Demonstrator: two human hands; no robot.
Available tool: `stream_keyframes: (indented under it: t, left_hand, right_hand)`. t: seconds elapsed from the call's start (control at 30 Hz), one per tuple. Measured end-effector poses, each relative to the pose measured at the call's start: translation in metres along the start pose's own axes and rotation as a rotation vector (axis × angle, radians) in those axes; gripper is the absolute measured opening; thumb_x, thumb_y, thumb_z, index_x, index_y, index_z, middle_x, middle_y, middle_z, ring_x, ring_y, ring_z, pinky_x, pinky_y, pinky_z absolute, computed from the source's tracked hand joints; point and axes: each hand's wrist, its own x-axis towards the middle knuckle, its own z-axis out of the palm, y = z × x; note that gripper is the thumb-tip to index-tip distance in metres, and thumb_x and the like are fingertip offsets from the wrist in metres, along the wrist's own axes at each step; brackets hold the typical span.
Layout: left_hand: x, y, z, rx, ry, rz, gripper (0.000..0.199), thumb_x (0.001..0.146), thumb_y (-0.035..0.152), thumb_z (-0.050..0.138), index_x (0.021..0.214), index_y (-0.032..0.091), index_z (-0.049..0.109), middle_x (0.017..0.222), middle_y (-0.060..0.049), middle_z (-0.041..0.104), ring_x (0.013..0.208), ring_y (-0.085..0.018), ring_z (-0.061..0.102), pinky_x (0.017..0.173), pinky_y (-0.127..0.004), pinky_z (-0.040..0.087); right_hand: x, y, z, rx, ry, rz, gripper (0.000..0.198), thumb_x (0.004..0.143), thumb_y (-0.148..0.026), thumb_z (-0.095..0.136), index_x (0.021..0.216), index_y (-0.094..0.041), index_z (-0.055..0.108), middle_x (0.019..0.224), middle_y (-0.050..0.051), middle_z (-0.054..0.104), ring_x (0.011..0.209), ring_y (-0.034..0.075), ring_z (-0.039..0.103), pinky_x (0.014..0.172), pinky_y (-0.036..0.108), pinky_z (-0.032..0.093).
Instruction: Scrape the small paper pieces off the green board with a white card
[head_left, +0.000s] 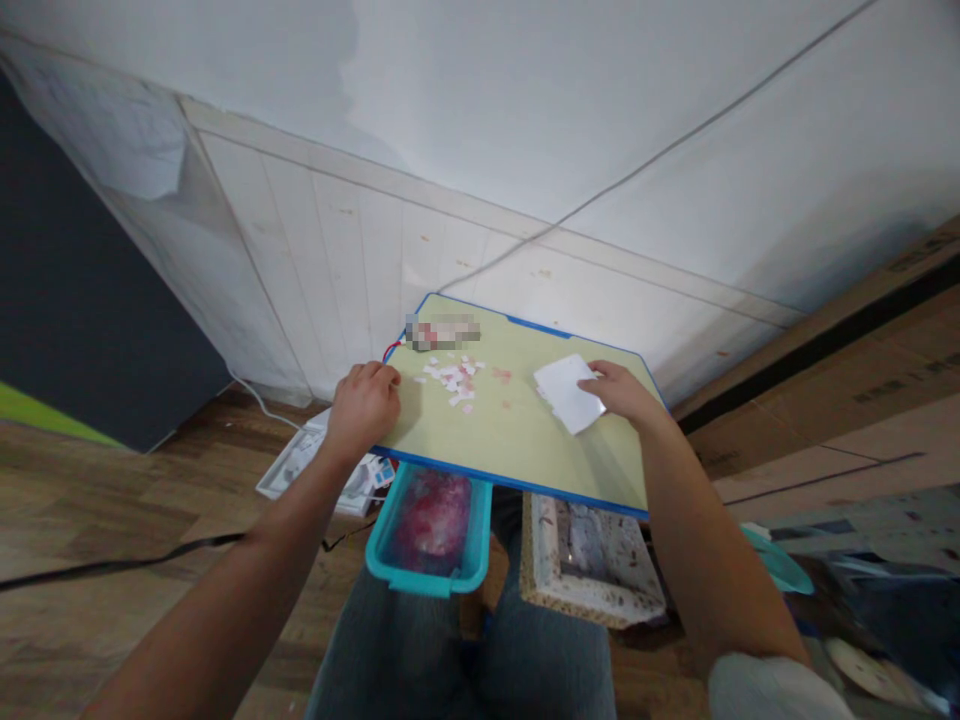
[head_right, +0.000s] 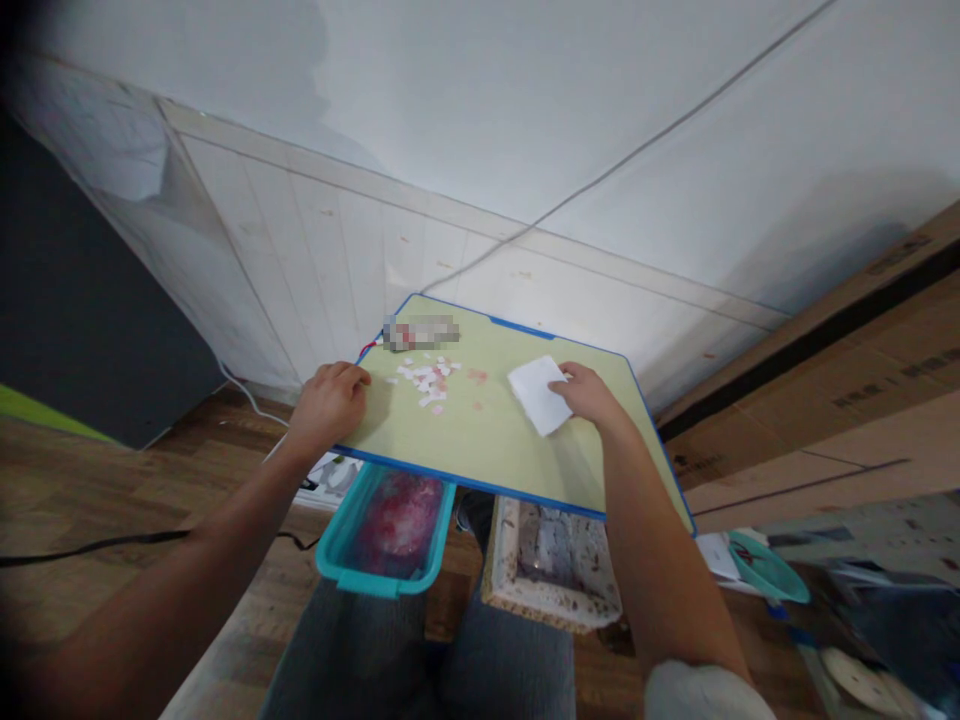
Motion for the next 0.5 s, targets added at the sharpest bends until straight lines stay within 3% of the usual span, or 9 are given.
stream_keyframes:
  t: [0.13, 0.23, 0.37, 0.5]
  left_hand:
    - [0.001, -0.002, 0.000, -0.008, 0.003, 0.009, 0.023, 0.091, 0.016, 0.049, 0.103, 0.020, 0.068, 0.112, -0.011, 0.067, 0.112, -0.030, 0.057, 0.097, -0.045, 0.047]
    - [0.001, -0.003, 0.001, -0.016, 0.014, 0.010, 0.022, 0.090, 0.016, 0.049, 0.102, 0.020, 0.067, 0.111, -0.010, 0.067, 0.111, -0.030, 0.057, 0.097, -0.045, 0.047]
    - [0.000, -0.003, 0.003, -0.031, 0.027, 0.003, 0.022, 0.090, 0.015, 0.049, 0.102, 0.021, 0.067, 0.110, -0.010, 0.067, 0.111, -0.030, 0.057, 0.097, -0.045, 0.048]
    - [0.000, -0.002, 0.003, -0.030, 0.025, 0.000, 0.023, 0.090, 0.015, 0.049, 0.102, 0.021, 0.068, 0.110, -0.011, 0.067, 0.111, -0.030, 0.057, 0.097, -0.046, 0.047]
  right_hand:
    - [0.056, -0.055, 0.024, 0.006, -0.066, -0.038, 0.052, 0.088, -0.026, 0.070, 0.139, -0.018, 0.062, 0.105, 0.010, 0.077, 0.078, 0.020, 0.072, 0.068, 0.031, 0.059]
    - [0.085, -0.078, 0.034, -0.011, -0.122, -0.063, 0.052, 0.087, -0.024, 0.073, 0.138, -0.017, 0.065, 0.108, 0.011, 0.077, 0.085, 0.022, 0.073, 0.073, 0.031, 0.059]
    - [0.091, -0.076, 0.046, -0.007, -0.261, -0.083, 0.048, 0.085, -0.022, 0.075, 0.132, -0.019, 0.071, 0.104, 0.010, 0.079, 0.079, 0.022, 0.073, 0.071, 0.033, 0.060]
    - [0.067, -0.056, 0.057, 0.001, -0.335, -0.090, 0.046, 0.085, -0.024, 0.074, 0.131, -0.017, 0.072, 0.097, 0.010, 0.079, 0.072, 0.022, 0.072, 0.065, 0.033, 0.060]
